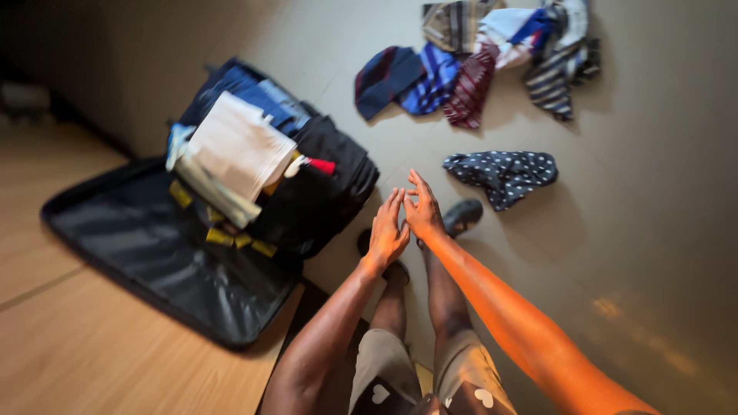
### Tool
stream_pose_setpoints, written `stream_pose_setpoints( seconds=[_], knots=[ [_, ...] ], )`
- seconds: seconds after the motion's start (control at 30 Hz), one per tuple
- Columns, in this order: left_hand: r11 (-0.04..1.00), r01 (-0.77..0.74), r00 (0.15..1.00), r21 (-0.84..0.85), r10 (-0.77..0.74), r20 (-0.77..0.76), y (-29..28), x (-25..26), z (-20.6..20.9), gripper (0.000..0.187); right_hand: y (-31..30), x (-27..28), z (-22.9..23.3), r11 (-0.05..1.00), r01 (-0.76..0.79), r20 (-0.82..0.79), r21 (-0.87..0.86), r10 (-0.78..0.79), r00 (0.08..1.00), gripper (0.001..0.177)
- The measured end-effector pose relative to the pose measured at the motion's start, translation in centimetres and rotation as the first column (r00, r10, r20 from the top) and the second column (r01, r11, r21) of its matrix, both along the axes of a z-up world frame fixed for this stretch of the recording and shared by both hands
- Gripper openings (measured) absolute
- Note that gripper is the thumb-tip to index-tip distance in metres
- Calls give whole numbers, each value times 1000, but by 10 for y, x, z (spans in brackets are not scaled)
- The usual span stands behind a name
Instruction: The person packs various clothing items into a suitcase by hand. The person picks up items from the floor, folds a white and yellow shirt, a black garment, and a striped undergarment, and places them inside the open suitcase on the floor.
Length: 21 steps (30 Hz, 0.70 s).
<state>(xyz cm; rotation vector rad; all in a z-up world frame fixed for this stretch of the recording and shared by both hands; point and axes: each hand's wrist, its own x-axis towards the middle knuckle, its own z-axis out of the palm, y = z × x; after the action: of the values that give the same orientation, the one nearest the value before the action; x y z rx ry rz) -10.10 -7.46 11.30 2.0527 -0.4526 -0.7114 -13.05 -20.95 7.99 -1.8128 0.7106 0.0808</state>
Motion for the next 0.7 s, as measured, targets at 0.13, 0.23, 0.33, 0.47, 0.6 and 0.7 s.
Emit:
stream_pose_setpoints(
  seconds=[0.13,0.23,0.33,0.47,0.6,0.7],
  knots=[
    [994,109,994,1,-109,-13,-40,-4,6,73,-36,-32,0,994,103,35,-17,-103,994,67],
    [985,171,985,13,-171,-27,-72,-5,9,70,-68,-49,-6,982,185,46,-42,-183,982,67],
    [978,209,976,11,-208,-61,-103,-6,12,65,-99,-64,-11,967,252,30,-41,-250,968,67],
    [977,205,972,58,-196,-130,-141,-7,8,60,-136,-73,-11,948,316,63,-23,-314,947,67],
    [965,231,971,122,-220,-99,-189,-7,6,57,-181,-74,9,947,319,17,-48,-319,948,67],
    [969,232,969,80,-224,-101,-229,-1,9,52,-218,-71,17,935,355,47,1,-355,934,67]
  ],
)
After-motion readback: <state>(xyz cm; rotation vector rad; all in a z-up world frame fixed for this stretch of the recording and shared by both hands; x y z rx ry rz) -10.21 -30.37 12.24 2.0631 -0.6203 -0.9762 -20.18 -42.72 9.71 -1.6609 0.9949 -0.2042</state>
